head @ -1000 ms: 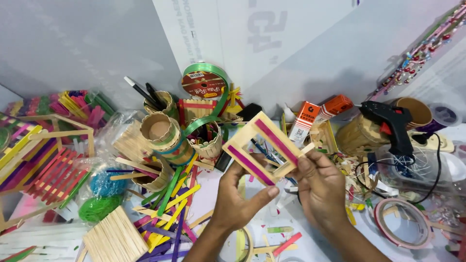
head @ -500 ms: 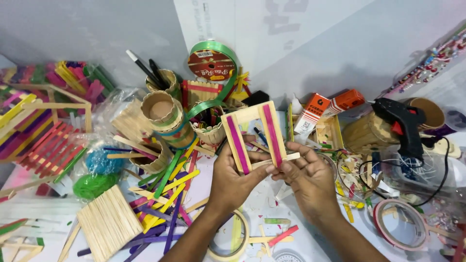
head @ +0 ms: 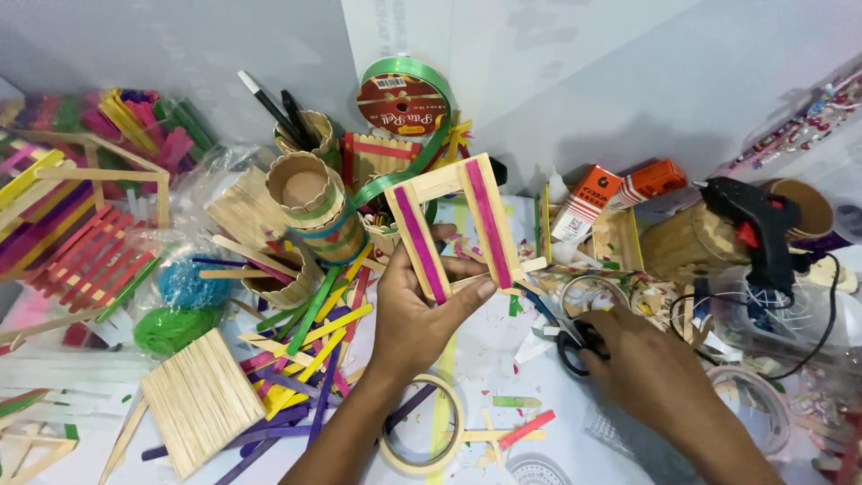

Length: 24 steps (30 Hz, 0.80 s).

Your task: Assembling a decorative frame using popsicle sticks, glue, and scissors for trimming.

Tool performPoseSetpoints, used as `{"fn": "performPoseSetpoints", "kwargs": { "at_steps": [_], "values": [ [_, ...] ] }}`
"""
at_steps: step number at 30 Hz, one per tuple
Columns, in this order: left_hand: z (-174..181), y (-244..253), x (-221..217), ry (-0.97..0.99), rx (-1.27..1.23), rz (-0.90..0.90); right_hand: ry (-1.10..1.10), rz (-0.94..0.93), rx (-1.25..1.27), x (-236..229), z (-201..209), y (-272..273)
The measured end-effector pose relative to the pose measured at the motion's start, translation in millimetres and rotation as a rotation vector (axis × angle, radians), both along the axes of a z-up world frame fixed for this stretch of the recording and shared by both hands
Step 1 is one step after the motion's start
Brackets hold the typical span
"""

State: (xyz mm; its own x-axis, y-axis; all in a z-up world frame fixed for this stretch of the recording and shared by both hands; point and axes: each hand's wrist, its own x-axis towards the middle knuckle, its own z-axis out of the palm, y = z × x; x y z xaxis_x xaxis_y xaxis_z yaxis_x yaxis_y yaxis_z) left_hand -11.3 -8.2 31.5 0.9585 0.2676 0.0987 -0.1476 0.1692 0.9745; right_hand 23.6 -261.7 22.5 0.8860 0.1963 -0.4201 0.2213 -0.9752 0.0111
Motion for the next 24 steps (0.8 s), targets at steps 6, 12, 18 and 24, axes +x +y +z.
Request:
{"fn": "performPoseSetpoints", "kwargs": {
  "at_steps": [6, 12, 18, 24],
  "values": [
    [3.1, -0.5, -1.3, -0.005, 0.015, -0.002, -0.046, 0.000, 0.026, -5.8, -15.1, -0.7],
    [1.4, 0.7, -1.1, 0.017, -0.029, 0.006, 0.078, -0.214, 0.084, -4.1, 6.1, 3.8],
    [0.2, 4.4, 0.2, 0.007, -0.089, -0.017, 0.213, -0.483, 0.782, -4.1, -3.6, -17.9],
    [-6.2, 5.5, 2.4, 0.022, -0.194, -0.020, 0.355, -0.632, 1.178, -7.0, 5.7, -23.6]
  ]
}}
